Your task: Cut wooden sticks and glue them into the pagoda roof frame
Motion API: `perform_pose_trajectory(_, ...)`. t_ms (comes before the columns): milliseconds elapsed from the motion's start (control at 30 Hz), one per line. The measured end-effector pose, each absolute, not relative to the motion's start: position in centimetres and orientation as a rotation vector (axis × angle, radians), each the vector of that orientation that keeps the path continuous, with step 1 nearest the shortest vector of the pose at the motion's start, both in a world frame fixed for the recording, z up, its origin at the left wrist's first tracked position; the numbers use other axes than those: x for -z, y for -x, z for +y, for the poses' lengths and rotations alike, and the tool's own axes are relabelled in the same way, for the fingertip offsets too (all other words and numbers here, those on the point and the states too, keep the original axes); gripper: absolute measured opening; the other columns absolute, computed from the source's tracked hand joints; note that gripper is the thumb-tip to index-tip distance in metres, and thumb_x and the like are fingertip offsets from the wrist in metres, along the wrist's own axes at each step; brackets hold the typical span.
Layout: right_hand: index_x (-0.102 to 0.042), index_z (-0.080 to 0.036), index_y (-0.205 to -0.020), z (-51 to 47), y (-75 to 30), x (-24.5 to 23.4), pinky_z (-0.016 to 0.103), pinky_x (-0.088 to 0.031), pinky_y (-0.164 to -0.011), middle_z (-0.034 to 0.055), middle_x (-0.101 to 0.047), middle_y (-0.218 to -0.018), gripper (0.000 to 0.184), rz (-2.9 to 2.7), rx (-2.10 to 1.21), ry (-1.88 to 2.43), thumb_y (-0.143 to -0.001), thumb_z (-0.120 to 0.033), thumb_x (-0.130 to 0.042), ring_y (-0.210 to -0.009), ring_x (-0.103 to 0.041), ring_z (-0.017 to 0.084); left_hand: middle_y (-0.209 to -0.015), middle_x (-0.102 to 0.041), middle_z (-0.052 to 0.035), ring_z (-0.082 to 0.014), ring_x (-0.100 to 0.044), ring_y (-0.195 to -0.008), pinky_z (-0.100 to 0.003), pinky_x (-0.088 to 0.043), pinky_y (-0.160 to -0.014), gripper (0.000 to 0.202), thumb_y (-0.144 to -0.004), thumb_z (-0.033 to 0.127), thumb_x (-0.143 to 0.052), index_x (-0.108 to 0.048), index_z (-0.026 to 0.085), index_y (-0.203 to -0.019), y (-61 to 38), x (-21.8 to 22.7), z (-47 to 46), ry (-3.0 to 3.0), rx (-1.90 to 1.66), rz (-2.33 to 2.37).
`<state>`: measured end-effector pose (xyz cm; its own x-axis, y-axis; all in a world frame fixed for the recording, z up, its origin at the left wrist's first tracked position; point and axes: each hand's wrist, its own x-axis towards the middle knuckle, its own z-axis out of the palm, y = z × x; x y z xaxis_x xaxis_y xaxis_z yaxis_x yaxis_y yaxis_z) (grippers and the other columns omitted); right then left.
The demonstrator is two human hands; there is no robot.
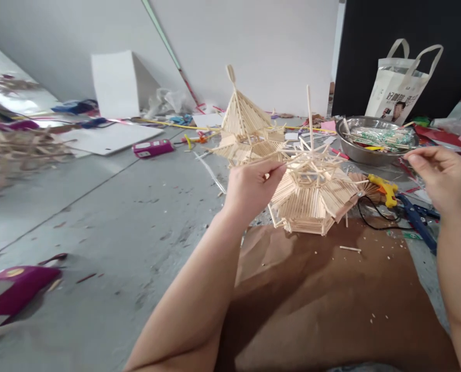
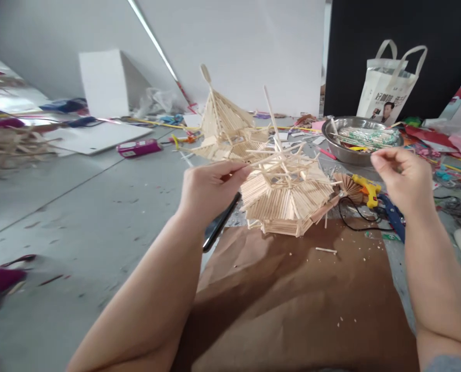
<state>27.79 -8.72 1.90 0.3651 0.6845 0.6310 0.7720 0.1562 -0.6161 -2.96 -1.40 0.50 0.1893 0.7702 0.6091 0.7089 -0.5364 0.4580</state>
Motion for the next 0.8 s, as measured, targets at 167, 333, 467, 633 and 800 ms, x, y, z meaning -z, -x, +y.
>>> perform_pose_trajectory(167, -0.066, -0.021, -0.082, -8.3, -31.9, -0.2, 0.037, -0.042, -0.066, 0.0121, -0.068, -0.078, 0.032, -1.418, 0.24, 2.333, -0.078, -0.047, -0.048, -0.076, -0.062, 0.027, -0.062, -0.066, 0.0008, -0.0106, -0.054, -0.055, -0.02, -0.041, -0.055, 0.022, -0.077, 0.031, -0.052, -0.07, 0.021, -0.076, 3.0, -0.3, -1.2, -2.308, -1.334, 1.446)
perform_pose_trajectory(333, -0.067, -0.019, -0.091, -5.5, -33.2, 4.7, 0.038, -0.042, -0.068, 0.0169, -0.066, -0.101, 0.044, -1.569, 0.02, 2.714, -0.081, -0.05, -0.038, -0.092, -0.061, 0.032, -0.055, -0.059, 0.0017, -0.0096, -0.048, -0.051, -0.02, -0.037, -0.051, 0.024, -0.078, 0.033, -0.05, -0.069, 0.02, -0.072, 3.0, -0.4, -1.3, -2.338, -1.336, 1.47)
perform_pose_trajectory(467, -0.063, -0.013, -0.106, -4.0, -34.0, 7.8, 0.041, -0.043, -0.075, 0.0205, -0.064, -0.108, 0.054, -1.567, 0.049, 2.761, -0.079, -0.054, -0.039, -0.1, -0.058, 0.033, -0.051, -0.055, 0.0022, -0.0091, -0.044, -0.049, -0.02, -0.035, -0.05, 0.026, -0.079, 0.033, -0.048, -0.068, 0.02, -0.069, 3.1, -0.6, -1.5, -2.363, -1.335, 1.483)
perform_pose_trajectory(633, -0.066, -0.015, -0.094, -3.3, -35.2, 8.9, 0.044, -0.043, -0.073, 0.0207, -0.065, -0.103, 0.067, -1.57, -0.187, 2.799, -0.072, -0.07, -0.036, -0.094, -0.06, 0.036, -0.048, -0.049, 0.0023, -0.0087, -0.04, -0.048, -0.021, -0.033, -0.049, 0.03, -0.08, 0.032, -0.047, -0.063, 0.018, -0.059, 3.3, -0.7, -1.4, -2.404, -1.343, 1.488)
perform_pose_trajectory(800, -0.066, -0.018, -0.075, -2.7, -35.8, 9.2, 0.035, -0.043, -0.063, 0.0144, -0.068, -0.087, 0.043, -1.529, -0.334, 2.66, -0.069, -0.057, -0.05, -0.081, -0.063, 0.03, -0.048, -0.049, 0.0022, -0.0091, -0.04, -0.049, -0.022, -0.033, -0.05, 0.031, -0.08, 0.033, -0.046, -0.06, 0.019, -0.056, 3.3, -0.7, -1.5, -2.392, -1.335, 1.508)
